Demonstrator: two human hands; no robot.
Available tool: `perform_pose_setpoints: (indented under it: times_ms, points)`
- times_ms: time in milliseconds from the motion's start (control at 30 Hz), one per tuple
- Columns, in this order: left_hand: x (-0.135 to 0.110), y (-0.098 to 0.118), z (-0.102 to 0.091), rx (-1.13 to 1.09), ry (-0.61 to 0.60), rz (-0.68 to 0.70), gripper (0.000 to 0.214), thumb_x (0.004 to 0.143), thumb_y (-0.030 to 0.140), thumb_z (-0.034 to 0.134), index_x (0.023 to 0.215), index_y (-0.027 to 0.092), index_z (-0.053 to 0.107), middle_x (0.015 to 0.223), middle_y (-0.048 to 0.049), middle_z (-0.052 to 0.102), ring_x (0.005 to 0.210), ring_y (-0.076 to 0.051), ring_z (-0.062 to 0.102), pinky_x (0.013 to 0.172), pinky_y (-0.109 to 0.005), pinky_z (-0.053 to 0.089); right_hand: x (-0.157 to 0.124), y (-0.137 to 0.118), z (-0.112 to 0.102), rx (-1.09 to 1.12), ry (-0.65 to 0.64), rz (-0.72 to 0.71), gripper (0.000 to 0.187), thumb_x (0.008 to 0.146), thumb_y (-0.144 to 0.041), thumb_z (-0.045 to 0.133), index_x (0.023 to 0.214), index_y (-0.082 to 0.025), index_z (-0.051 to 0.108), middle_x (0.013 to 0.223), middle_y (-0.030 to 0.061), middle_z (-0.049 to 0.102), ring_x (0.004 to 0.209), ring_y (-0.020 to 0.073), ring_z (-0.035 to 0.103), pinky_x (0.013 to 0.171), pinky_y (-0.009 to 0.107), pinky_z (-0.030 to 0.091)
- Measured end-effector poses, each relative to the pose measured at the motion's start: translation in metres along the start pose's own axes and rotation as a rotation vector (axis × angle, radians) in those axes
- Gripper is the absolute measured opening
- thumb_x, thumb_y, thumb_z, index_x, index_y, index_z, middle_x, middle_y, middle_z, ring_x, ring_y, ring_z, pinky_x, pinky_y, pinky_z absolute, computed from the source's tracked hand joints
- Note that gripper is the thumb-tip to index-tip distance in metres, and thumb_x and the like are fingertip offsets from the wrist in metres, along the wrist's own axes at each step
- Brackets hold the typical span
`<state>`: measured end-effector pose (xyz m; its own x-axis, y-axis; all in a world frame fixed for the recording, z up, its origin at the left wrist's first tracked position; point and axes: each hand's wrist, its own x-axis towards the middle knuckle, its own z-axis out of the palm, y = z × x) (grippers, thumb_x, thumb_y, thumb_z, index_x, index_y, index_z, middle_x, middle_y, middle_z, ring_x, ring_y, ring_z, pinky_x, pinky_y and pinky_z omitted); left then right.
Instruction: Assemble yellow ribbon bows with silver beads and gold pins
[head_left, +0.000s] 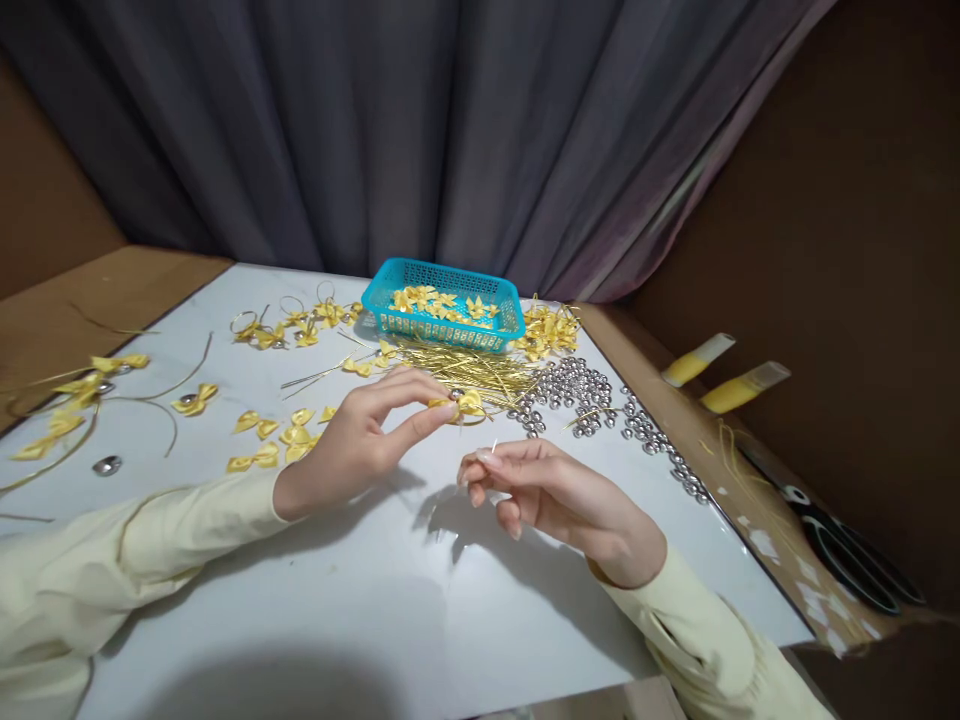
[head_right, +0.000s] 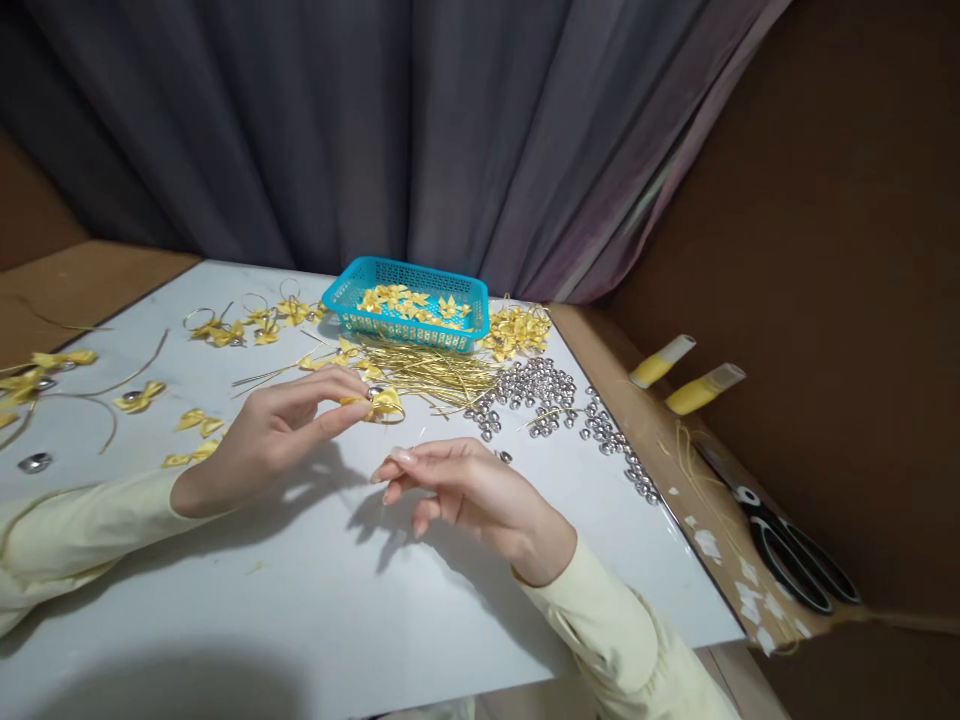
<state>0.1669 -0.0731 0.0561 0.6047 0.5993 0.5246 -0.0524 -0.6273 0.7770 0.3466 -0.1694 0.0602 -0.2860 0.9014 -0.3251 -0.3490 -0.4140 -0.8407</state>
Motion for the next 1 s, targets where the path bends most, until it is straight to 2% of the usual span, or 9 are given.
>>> perform_pose_setpoints:
  times_ms: [133, 233, 333, 400, 567, 667, 767, 867, 1000]
  points:
    - [0.002, 0.003, -0.002, -0.060, -0.005, -0.121, 0.010, 0.085, 0.022, 0.057, 0.077, 0.018, 0.063, 0.088, -0.0034, 0.064, 0.089, -0.017, 0.056, 0.082, -0.030, 0.041, 0.001, -0.007, -0.008, -0.024, 0.151, -0.175, 0.014, 0.078, -0.028, 0.069, 0.074, -0.015, 0.073, 0.086, 0.0072, 0.067, 0.072, 0.0118, 0.063, 0.053, 0.016, 0.052]
    - [0.003, 0.006, -0.002, -0.094, -0.094, -0.189, 0.014, 0.085, 0.025, 0.057, 0.075, 0.017, 0.064, 0.087, -0.0044, 0.063, 0.087, -0.018, 0.056, 0.081, -0.032, 0.041, -0.002, -0.017, -0.017, -0.065, 0.334, -0.404, 0.012, 0.079, -0.027, 0.068, 0.077, -0.016, 0.072, 0.092, 0.0067, 0.071, 0.084, 0.0145, 0.067, 0.071, 0.021, 0.056]
    - [0.003, 0.007, -0.001, -0.098, -0.202, -0.180, 0.015, 0.085, 0.023, 0.056, 0.075, 0.017, 0.066, 0.085, -0.0044, 0.063, 0.085, -0.018, 0.056, 0.081, -0.032, 0.042, -0.009, -0.026, -0.021, -0.139, 0.411, -0.618, 0.012, 0.083, -0.028, 0.063, 0.079, -0.020, 0.071, 0.101, 0.0045, 0.070, 0.099, 0.0156, 0.064, 0.090, 0.027, 0.051]
    - [0.002, 0.008, -0.001, -0.089, -0.246, -0.148, 0.015, 0.086, 0.022, 0.055, 0.077, 0.017, 0.066, 0.083, -0.0039, 0.064, 0.084, -0.017, 0.056, 0.081, -0.032, 0.042, -0.015, -0.029, -0.020, -0.190, 0.406, -0.717, 0.014, 0.085, -0.031, 0.062, 0.078, -0.022, 0.070, 0.099, 0.0022, 0.070, 0.096, 0.0148, 0.065, 0.090, 0.027, 0.051]
    - [0.003, 0.008, -0.001, -0.092, -0.264, -0.144, 0.015, 0.086, 0.022, 0.055, 0.079, 0.017, 0.067, 0.082, -0.0032, 0.063, 0.083, -0.017, 0.055, 0.080, -0.031, 0.042, -0.028, -0.028, -0.013, -0.460, 0.322, -0.849, 0.016, 0.086, -0.032, 0.060, 0.077, -0.025, 0.069, 0.080, 0.0025, 0.070, 0.072, 0.0165, 0.066, 0.059, 0.028, 0.056]
    - [0.003, 0.009, -0.002, -0.145, -0.284, -0.189, 0.014, 0.086, 0.022, 0.055, 0.079, 0.017, 0.067, 0.083, -0.0030, 0.063, 0.084, -0.017, 0.056, 0.079, -0.030, 0.041, -0.028, -0.024, -0.007, -0.859, 0.231, -0.881, 0.013, 0.085, -0.016, 0.060, 0.079, -0.020, 0.070, 0.087, 0.0066, 0.070, 0.079, 0.0183, 0.066, 0.067, 0.032, 0.055]
    - [0.003, 0.009, -0.002, -0.230, -0.297, -0.267, 0.016, 0.086, 0.024, 0.055, 0.076, 0.017, 0.065, 0.083, -0.0021, 0.062, 0.083, -0.016, 0.056, 0.079, -0.029, 0.040, -0.024, -0.020, -0.002, -1.175, 0.118, -1.006, 0.017, 0.082, -0.003, 0.058, 0.086, -0.015, 0.070, 0.100, 0.0118, 0.069, 0.089, 0.0204, 0.063, 0.079, 0.038, 0.052]
    - [0.003, 0.011, -0.002, -0.319, -0.291, -0.389, 0.018, 0.086, 0.029, 0.056, 0.074, 0.017, 0.063, 0.081, -0.0010, 0.061, 0.081, -0.016, 0.055, 0.077, -0.029, 0.040, -0.017, -0.014, -0.001, -1.319, 0.098, -1.137, 0.021, 0.079, 0.002, 0.056, 0.090, -0.011, 0.068, 0.105, 0.0168, 0.066, 0.097, 0.0241, 0.059, 0.082, 0.043, 0.051]
    - [0.003, 0.012, -0.001, -0.366, -0.286, -0.531, 0.023, 0.085, 0.035, 0.056, 0.074, 0.016, 0.062, 0.077, -0.0003, 0.058, 0.078, -0.016, 0.052, 0.073, -0.029, 0.039, -0.009, -0.005, -0.004, -1.371, 0.179, -1.258, 0.025, 0.080, 0.004, 0.053, 0.096, -0.012, 0.063, 0.098, 0.0164, 0.068, 0.093, 0.0230, 0.061, 0.077, 0.041, 0.053]
